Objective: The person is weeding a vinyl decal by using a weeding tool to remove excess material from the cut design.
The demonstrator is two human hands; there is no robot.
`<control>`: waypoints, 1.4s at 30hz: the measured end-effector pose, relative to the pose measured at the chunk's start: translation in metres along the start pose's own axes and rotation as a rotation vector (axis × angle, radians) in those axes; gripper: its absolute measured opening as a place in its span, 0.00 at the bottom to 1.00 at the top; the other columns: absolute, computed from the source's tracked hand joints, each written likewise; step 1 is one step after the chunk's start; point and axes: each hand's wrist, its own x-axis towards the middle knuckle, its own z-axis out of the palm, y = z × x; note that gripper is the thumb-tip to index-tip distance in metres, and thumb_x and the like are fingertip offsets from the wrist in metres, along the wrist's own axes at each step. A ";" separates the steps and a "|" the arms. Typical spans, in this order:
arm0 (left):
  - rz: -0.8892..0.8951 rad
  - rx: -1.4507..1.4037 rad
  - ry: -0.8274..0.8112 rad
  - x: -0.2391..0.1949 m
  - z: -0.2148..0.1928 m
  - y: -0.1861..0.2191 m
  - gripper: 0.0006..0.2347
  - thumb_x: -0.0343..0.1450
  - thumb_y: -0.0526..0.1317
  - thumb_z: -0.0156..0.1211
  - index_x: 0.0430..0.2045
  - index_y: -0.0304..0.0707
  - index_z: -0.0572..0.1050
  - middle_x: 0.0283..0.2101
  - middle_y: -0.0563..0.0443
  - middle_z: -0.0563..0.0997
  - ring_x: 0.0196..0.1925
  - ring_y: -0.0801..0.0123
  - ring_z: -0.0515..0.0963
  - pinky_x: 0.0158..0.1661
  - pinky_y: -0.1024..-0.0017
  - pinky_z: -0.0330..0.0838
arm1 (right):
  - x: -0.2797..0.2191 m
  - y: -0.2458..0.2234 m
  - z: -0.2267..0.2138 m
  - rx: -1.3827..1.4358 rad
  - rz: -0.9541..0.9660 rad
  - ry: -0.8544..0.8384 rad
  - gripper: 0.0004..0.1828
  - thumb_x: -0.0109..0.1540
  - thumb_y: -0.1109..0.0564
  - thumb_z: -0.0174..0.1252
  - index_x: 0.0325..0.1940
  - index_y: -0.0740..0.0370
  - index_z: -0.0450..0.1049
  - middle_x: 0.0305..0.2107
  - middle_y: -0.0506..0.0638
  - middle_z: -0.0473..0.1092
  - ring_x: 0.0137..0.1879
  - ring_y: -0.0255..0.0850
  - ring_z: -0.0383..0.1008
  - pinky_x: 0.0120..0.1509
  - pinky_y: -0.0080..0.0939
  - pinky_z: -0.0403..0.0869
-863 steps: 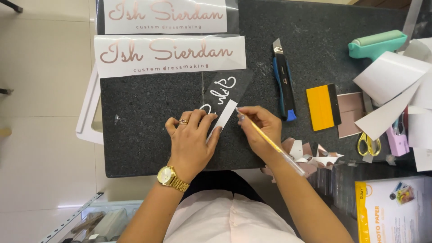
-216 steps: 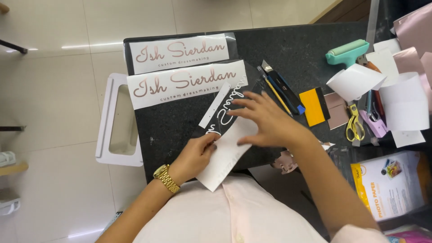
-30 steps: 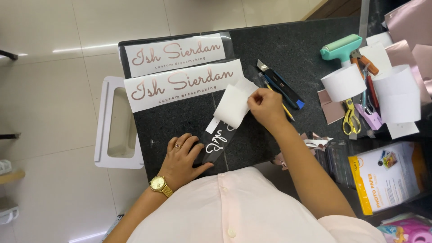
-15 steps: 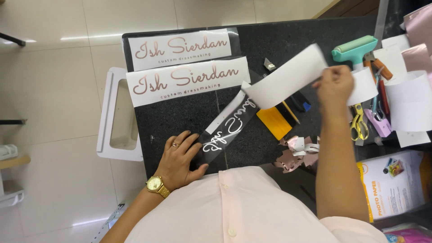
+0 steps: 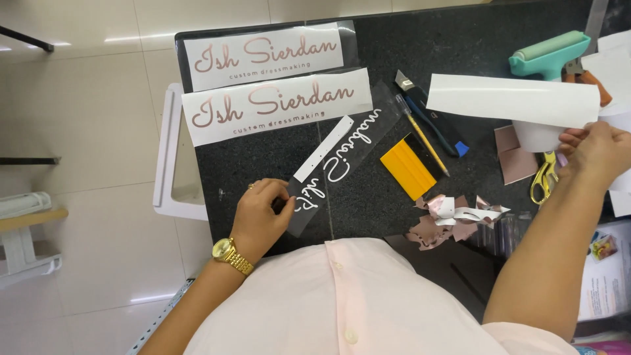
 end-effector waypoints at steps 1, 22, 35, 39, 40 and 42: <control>-0.002 0.003 -0.001 0.003 -0.002 0.004 0.06 0.65 0.32 0.64 0.20 0.38 0.71 0.36 0.47 0.82 0.41 0.63 0.82 0.48 0.63 0.73 | -0.001 0.002 0.000 0.000 0.003 -0.002 0.05 0.60 0.59 0.48 0.29 0.54 0.65 0.19 0.48 0.73 0.21 0.31 0.76 0.21 0.30 0.65; -0.838 -1.082 -0.008 0.001 0.000 0.014 0.19 0.69 0.23 0.54 0.56 0.27 0.70 0.50 0.36 0.80 0.48 0.62 0.83 0.49 0.74 0.80 | -0.319 -0.054 0.085 -0.297 -1.037 -0.687 0.12 0.55 0.71 0.61 0.38 0.59 0.81 0.26 0.52 0.71 0.33 0.49 0.72 0.39 0.45 0.71; -0.964 -1.353 -0.041 0.000 -0.009 0.018 0.21 0.71 0.28 0.48 0.62 0.25 0.61 0.53 0.32 0.76 0.49 0.57 0.82 0.51 0.68 0.80 | -0.371 -0.037 0.085 -0.401 -1.021 -1.236 0.10 0.57 0.62 0.58 0.38 0.57 0.83 0.23 0.49 0.68 0.26 0.41 0.71 0.30 0.35 0.71; -0.974 -1.355 -0.054 0.000 -0.012 0.019 0.20 0.72 0.28 0.47 0.61 0.24 0.62 0.53 0.32 0.76 0.49 0.58 0.82 0.50 0.69 0.80 | -0.373 -0.037 0.086 -0.402 -1.026 -1.230 0.10 0.58 0.62 0.57 0.39 0.58 0.83 0.22 0.48 0.68 0.26 0.40 0.71 0.29 0.35 0.70; -0.972 -1.356 -0.055 0.000 -0.012 0.018 0.20 0.72 0.28 0.47 0.61 0.24 0.62 0.53 0.32 0.76 0.49 0.58 0.82 0.50 0.69 0.80 | -0.373 -0.037 0.086 -0.402 -1.029 -1.228 0.10 0.58 0.62 0.57 0.39 0.58 0.83 0.22 0.48 0.68 0.26 0.40 0.71 0.29 0.35 0.70; -0.978 -1.352 -0.055 -0.001 -0.011 0.017 0.20 0.72 0.29 0.47 0.61 0.25 0.62 0.53 0.33 0.76 0.48 0.59 0.82 0.51 0.69 0.80 | -0.373 -0.036 0.086 -0.399 -0.994 -1.203 0.10 0.58 0.62 0.57 0.38 0.58 0.83 0.21 0.49 0.69 0.25 0.42 0.72 0.29 0.35 0.71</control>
